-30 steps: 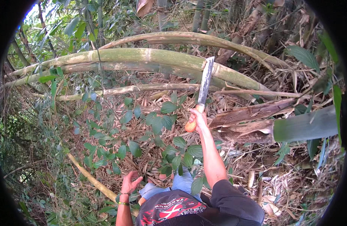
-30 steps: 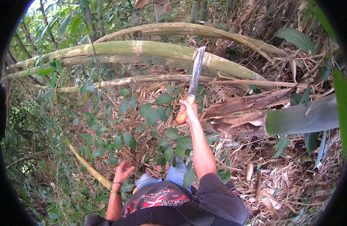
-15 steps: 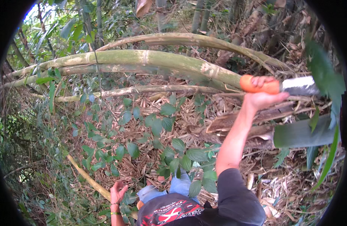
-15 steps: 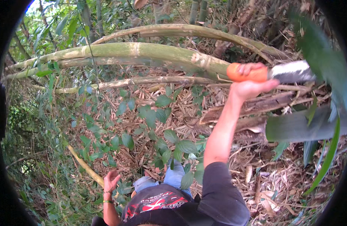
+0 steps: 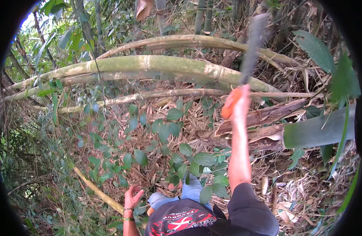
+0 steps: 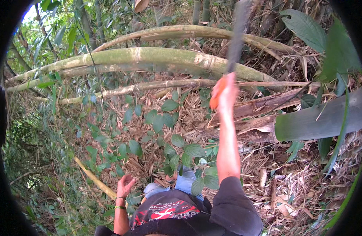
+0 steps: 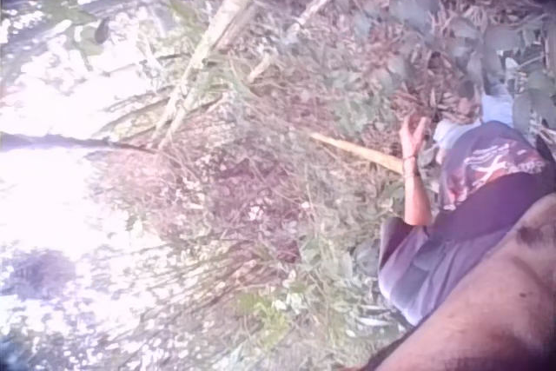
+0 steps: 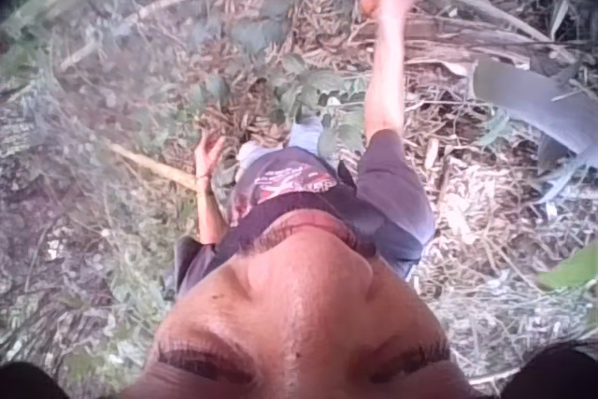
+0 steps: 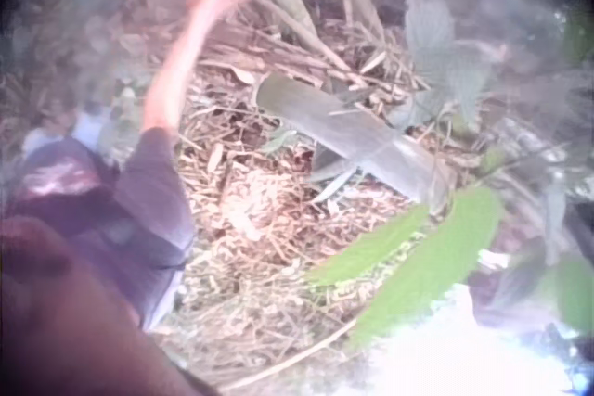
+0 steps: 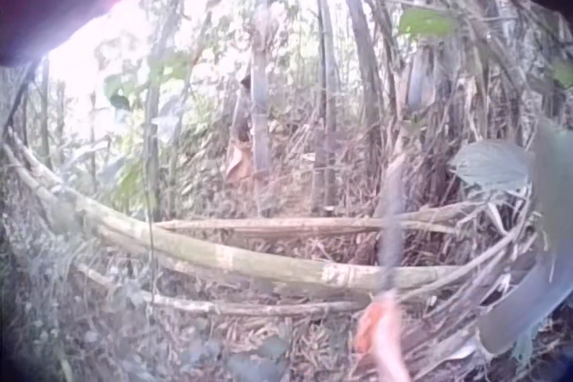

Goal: The person uses a machete to chop a fallen bamboo stalk into shorter sections in a forest. They repeatedly strike the bamboo with the machete, repositioning the stalk as needed, and clear away cut pieces.

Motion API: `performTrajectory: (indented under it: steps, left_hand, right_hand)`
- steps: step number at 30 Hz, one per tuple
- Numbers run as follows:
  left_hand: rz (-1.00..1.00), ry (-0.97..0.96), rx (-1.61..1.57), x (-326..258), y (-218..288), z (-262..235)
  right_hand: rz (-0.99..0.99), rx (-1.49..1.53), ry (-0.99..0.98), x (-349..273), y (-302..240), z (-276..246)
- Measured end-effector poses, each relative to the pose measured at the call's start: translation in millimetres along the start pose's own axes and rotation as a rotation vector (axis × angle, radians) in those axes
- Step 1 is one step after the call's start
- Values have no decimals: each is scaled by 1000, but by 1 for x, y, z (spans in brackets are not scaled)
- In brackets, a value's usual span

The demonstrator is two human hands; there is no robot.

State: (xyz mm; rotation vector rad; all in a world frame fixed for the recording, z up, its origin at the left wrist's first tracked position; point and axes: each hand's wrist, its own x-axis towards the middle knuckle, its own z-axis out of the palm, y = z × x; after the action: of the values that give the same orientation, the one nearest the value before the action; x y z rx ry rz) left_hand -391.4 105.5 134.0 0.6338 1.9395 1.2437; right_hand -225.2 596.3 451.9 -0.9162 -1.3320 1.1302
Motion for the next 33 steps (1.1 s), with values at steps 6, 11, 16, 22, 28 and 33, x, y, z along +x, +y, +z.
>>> performTrajectory:
  steps: [6,11,16,22,28,33]
  left_hand:
    - [-74,71,111,-30,-44,-15]
    - [7,-75,190,-6,1,4]
    - [80,-151,165,22,22,16]
    - [-10,-79,117,8,18,2]
    - [-74,-11,129,-16,-6,9]
    - [35,-56,129,-13,-6,24]
  right_hand:
    - [-451,650,1,31,-8,21]
    - [498,399,-26,-27,189,60]
    - [421,-14,-89,-33,124,10]
    - [-444,134,93,19,-84,13]
    - [-42,627,279,20,87,42]
    - [498,318,-91,-12,187,64]
